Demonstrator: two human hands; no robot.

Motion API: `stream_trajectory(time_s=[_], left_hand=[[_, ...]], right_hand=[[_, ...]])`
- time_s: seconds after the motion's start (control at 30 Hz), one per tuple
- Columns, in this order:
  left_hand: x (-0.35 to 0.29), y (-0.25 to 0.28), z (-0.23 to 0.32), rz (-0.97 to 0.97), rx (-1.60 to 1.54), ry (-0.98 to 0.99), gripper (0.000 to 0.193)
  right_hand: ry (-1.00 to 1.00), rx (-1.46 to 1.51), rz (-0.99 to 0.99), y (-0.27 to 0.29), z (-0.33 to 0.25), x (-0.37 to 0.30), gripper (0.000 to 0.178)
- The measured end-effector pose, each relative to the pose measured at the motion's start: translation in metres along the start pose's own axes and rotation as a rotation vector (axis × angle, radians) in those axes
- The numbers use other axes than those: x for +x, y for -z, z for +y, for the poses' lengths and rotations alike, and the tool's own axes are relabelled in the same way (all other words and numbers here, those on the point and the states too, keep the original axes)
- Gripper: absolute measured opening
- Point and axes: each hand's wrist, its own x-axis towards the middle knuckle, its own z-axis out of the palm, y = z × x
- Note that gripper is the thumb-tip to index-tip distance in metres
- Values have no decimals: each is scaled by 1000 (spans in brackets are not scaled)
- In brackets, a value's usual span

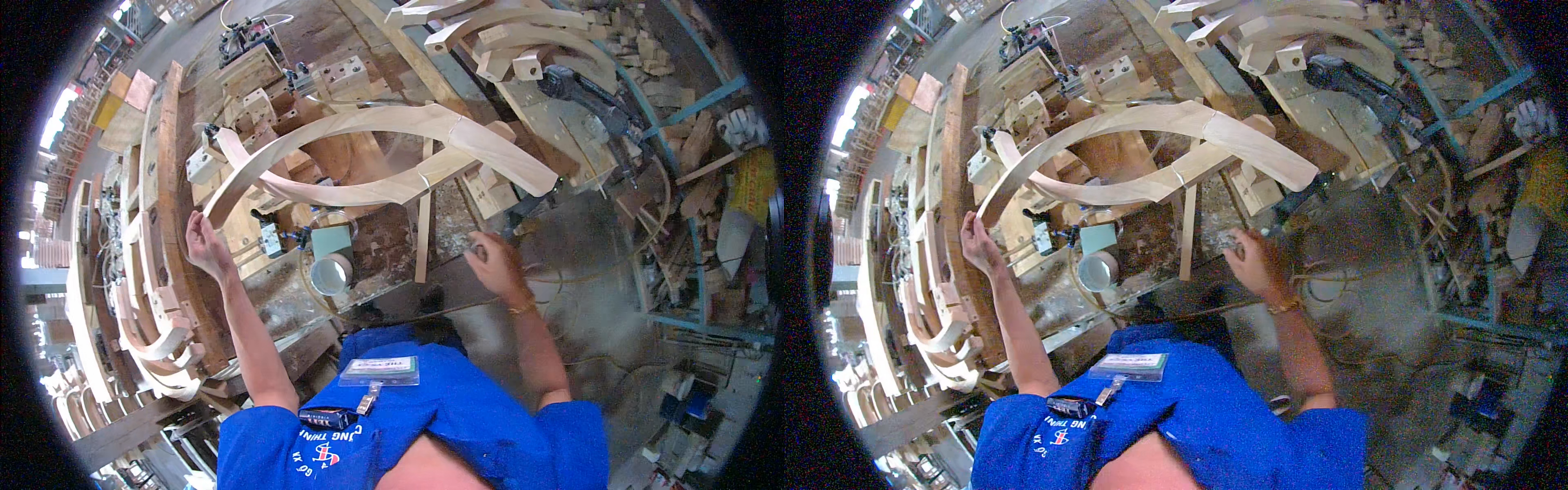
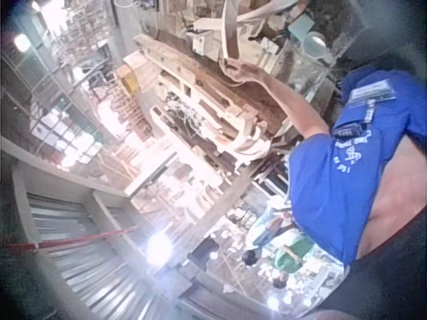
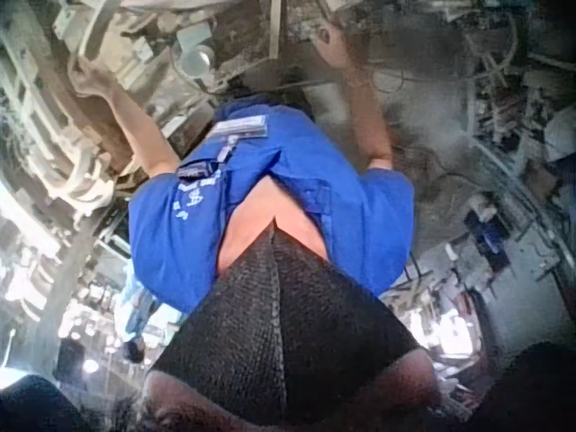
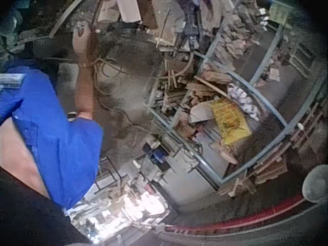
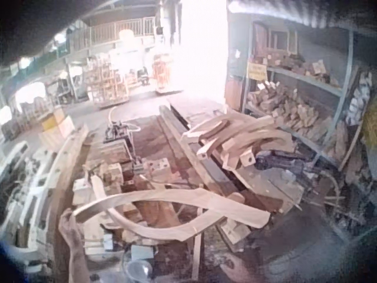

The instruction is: The person measures curved wooden pieces with a tape measure, marks them, and compares two pieces side by side on the floor. The person handles the wood and tape measure throughout the clip.

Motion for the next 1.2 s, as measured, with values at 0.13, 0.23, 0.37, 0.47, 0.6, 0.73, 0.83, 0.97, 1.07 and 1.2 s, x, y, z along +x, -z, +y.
stream_trajectory(time_s=[0.13,0.23,0.37,0.47,0.6,0.73,0.83,0.97,1.07,1.2], left_hand=[[-33,4,7,-46,-43,-274,17],[-67,2,12,-111,-83,-229,15],[-103,-2,16,-177,-161,-77,14],[-119,-1,19,-226,-79,28,12],[-150,-1,30,-472,27,-5,13],[-199,6,44,-647,-24,-85,15],[-238,27,54,-694,27,-75,14],[-288,70,62,-460,140,-4,14],[-315,98,62,-305,168,31,14],[-318,121,61,-212,301,163,17]], right_hand=[[79,-3,140,-49,8,28,41],[215,-91,265,-59,-3,42,44],[311,56,319,-29,-40,36,42],[404,-37,414,9,-78,51,43],[541,-341,357,21,-130,114,48],[755,-466,301,-13,-161,197,67],[989,-470,198,-42,-178,234,54],[1190,-431,27,-50,-207,244,50],[1237,-474,-5,-48,-230,246,53],[1246,-520,-9,-52,-245,249,56]])
